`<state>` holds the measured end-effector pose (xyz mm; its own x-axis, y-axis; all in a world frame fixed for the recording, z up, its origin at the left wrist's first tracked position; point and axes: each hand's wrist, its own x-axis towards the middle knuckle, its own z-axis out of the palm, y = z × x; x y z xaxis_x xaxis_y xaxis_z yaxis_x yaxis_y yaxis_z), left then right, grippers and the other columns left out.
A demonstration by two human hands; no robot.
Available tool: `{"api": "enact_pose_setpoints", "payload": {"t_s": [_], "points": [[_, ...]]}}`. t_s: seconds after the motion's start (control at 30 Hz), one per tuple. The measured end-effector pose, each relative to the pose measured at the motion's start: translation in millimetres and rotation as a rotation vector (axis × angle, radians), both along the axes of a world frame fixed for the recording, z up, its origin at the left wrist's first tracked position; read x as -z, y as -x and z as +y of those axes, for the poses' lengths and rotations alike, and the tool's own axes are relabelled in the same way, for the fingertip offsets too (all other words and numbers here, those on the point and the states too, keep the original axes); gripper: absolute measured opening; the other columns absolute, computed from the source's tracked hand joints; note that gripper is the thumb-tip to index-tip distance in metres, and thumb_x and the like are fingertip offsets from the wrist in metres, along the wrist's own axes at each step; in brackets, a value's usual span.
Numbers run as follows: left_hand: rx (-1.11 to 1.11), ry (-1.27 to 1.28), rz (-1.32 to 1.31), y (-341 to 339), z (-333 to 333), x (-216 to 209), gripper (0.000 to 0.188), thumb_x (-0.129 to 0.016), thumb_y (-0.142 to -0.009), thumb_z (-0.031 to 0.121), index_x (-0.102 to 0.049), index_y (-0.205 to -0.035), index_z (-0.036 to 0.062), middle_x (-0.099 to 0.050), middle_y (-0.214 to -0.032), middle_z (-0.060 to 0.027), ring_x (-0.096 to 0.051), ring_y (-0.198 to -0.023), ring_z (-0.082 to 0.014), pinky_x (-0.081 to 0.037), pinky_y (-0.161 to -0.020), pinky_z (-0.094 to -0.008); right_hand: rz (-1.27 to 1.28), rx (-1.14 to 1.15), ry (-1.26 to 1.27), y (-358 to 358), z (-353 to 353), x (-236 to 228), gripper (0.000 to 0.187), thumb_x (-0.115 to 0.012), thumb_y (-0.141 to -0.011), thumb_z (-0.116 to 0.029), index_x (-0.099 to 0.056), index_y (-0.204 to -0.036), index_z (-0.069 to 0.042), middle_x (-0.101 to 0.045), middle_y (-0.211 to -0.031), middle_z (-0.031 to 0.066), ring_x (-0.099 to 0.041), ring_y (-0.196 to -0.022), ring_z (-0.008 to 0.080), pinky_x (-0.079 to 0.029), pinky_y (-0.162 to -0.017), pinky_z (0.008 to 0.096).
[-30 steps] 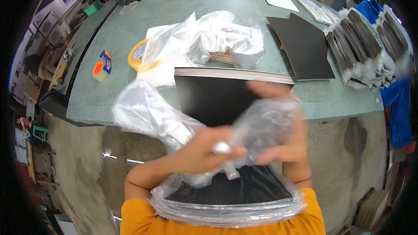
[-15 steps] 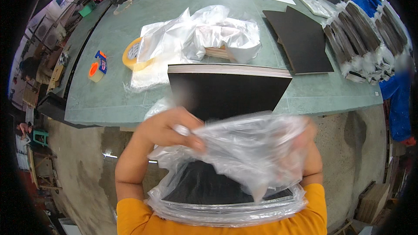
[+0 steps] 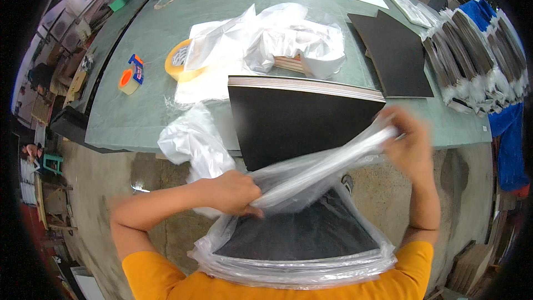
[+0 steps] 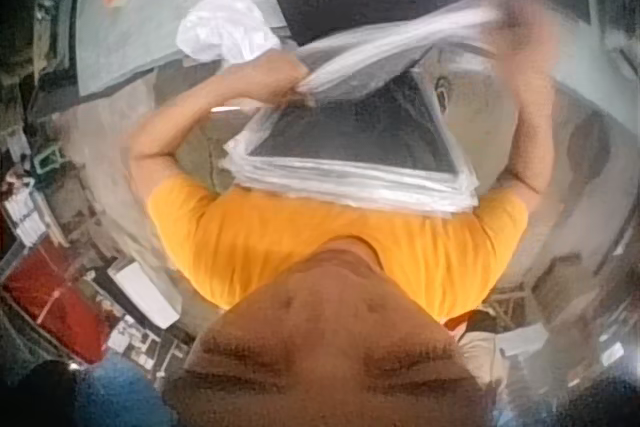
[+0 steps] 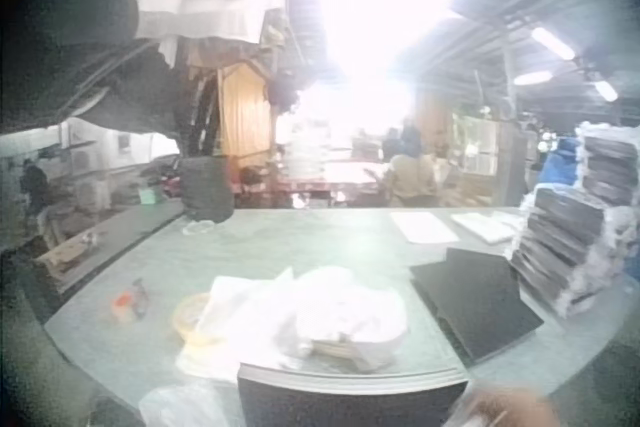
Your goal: The person places black boards into clear plastic bags one at a time, smoothing the bag over each board before setting it aside.
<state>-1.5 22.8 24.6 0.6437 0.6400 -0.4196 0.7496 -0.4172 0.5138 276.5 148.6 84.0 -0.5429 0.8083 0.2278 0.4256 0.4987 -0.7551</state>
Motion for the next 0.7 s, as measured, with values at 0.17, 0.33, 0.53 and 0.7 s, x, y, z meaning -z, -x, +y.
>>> {"api": "enact_pose_setpoints", "payload": {"t_s": [0.17, 0.33, 0.53, 0.7], "points": [[-1.301, -0.662, -0.538, 54.2, 20.7, -30.4, 0.019, -0.060, -0.073, 0.008, -0.049, -0.086, 0.0004, -0.055, -0.078, -0.0078, -0.054, -0.069, -0.0187, -0.043, -0.062, -0.0287, -0.044, 0.134, -0.292, -3.6, -17.6, 42.5, 0.028, -0.051, -0.063, 0.001, -0.055, -0.091, -0.005, -0.056, -0.077, 0.0072, -0.054, -0.066, 0.0173, -0.043, -0.057, 0.0286], [-0.871, -1.361, 0.009, 63.6, 52.7, -10.2, 0.033, -0.056, -0.066, -0.002, -0.054, -0.098, 0.0064, -0.051, -0.092, -0.0082, -0.051, -0.063, -0.0201, -0.044, -0.057, -0.0288, -0.105, 0.296, -0.637, 21.5, -9.4, 53.7, 0.054, -0.046, -0.055, 0.010, -0.054, -0.105, -0.008, -0.052, -0.103, 0.0142, -0.049, -0.094, 0.0303, -0.037, -0.084, 0.0395], [-0.669, -1.151, -0.103, 34.9, 29.6, -16.1, 0.053, -0.054, -0.058, -0.007, -0.058, -0.105, 0.0166, -0.052, -0.097, -0.0082, -0.054, -0.069, -0.0190, -0.044, -0.057, -0.0292, -0.079, 0.397, -0.622, -20.2, -13.0, 65.0, 0.057, -0.049, -0.052, 0.014, -0.060, -0.102, -0.010, -0.052, -0.091, 0.0111, -0.051, -0.086, 0.0236, -0.040, -0.074, 0.0277], [-0.678, -0.908, -0.497, 42.3, 36.0, -32.2, 0.040, -0.055, -0.055, -0.010, -0.061, -0.090, 0.0076, -0.057, -0.085, -0.0082, -0.055, -0.068, -0.0180, -0.044, -0.059, -0.0268, 0.308, 0.165, -0.150, -48.8, -12.0, 46.6, 0.032, -0.054, -0.058, 0.010, -0.061, -0.087, -0.002, -0.056, -0.077, 0.0084, -0.054, -0.071, 0.0154, -0.042, -0.061, 0.0251]]}}
